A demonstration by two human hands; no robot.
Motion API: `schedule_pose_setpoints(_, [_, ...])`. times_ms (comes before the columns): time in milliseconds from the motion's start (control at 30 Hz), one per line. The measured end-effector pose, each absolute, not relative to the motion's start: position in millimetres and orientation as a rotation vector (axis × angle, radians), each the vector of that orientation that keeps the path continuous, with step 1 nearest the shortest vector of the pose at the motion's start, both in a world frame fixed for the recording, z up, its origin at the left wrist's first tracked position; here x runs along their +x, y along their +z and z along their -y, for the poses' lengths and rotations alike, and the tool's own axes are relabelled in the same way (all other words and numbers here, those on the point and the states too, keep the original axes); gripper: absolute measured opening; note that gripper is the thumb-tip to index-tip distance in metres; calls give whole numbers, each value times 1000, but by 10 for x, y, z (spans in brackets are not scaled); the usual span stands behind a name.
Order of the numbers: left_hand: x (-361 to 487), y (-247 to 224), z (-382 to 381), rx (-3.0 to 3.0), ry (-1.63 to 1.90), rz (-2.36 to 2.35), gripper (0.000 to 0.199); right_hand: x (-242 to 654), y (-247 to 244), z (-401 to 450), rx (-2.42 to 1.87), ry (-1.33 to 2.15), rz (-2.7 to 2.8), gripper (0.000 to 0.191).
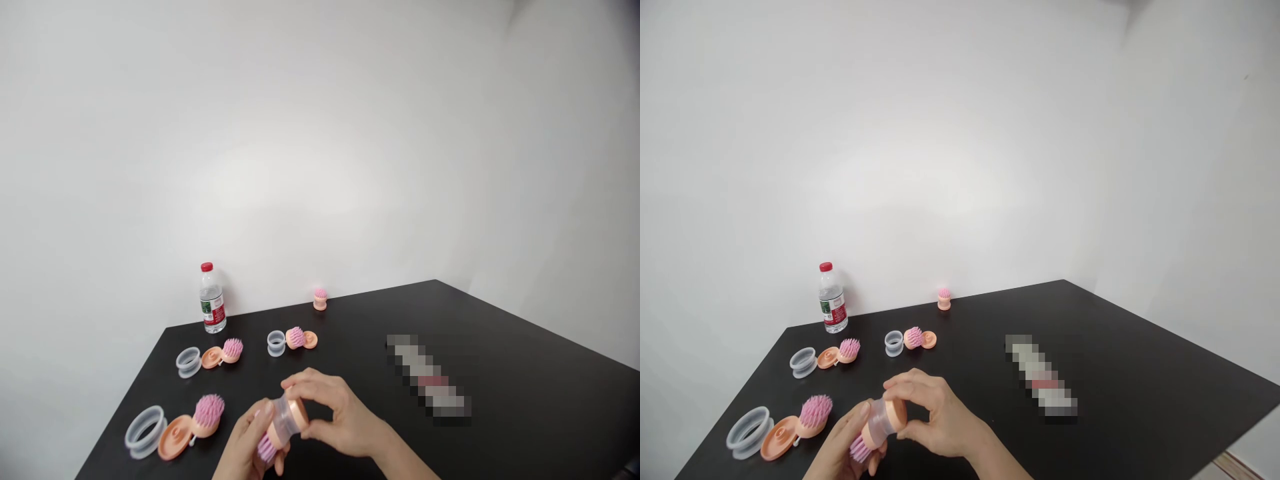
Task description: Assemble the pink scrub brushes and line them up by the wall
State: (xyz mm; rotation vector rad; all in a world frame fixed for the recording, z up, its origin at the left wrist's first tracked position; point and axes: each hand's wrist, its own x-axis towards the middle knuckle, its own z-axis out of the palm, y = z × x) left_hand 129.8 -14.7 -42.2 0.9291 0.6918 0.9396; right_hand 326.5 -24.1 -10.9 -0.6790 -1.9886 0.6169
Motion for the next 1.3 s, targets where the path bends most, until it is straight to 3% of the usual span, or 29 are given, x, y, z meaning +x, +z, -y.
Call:
schedule_pose_setpoints(100, [1283, -433, 128, 1004, 983, -659, 44, 3253, -158, 223, -799, 606, 1945, 53])
schedule_pose_setpoints(233, [1279, -455, 126, 1254, 1108, -697, 42, 3217, -182, 217, -984, 742, 1855, 29])
schedule_pose_setpoints(433, [1310, -546, 156, 1645, 1294, -835, 42, 3148, -162, 237, -1260, 1109, 1666, 20])
schedule_pose_setpoints(667, [1296, -450, 220, 1954, 1470, -900, 23, 3141, -205, 222, -1210, 1141, 1665, 17])
schedule_pose_setpoints(733, [1288, -432, 219, 2014, 1479, -939, 20, 3173, -189, 212, -1160, 1044, 1732, 11])
schedule_pose_setpoints(767, [1286, -426, 218, 2023, 1486, -962, 19, 3194, -176, 207, -1128, 947, 1791, 18])
schedule_pose_setpoints(867, [1294, -414, 218, 1996, 1526, -1016, 19, 3252, -145, 195, -1007, 596, 2006, 62])
schedule_pose_setpoints(900, [1298, -410, 219, 2001, 1530, -1006, 20, 3262, -141, 193, -970, 501, 2065, 69])
schedule_pose_setpoints(1067, [1307, -419, 224, 2090, 1523, -955, 21, 3201, -158, 216, -898, 231, 2203, 49])
schedule_pose_setpoints(1300, [1281, -458, 188, 2143, 1553, -931, 22, 3071, -193, 263, -920, 198, 2167, 41])
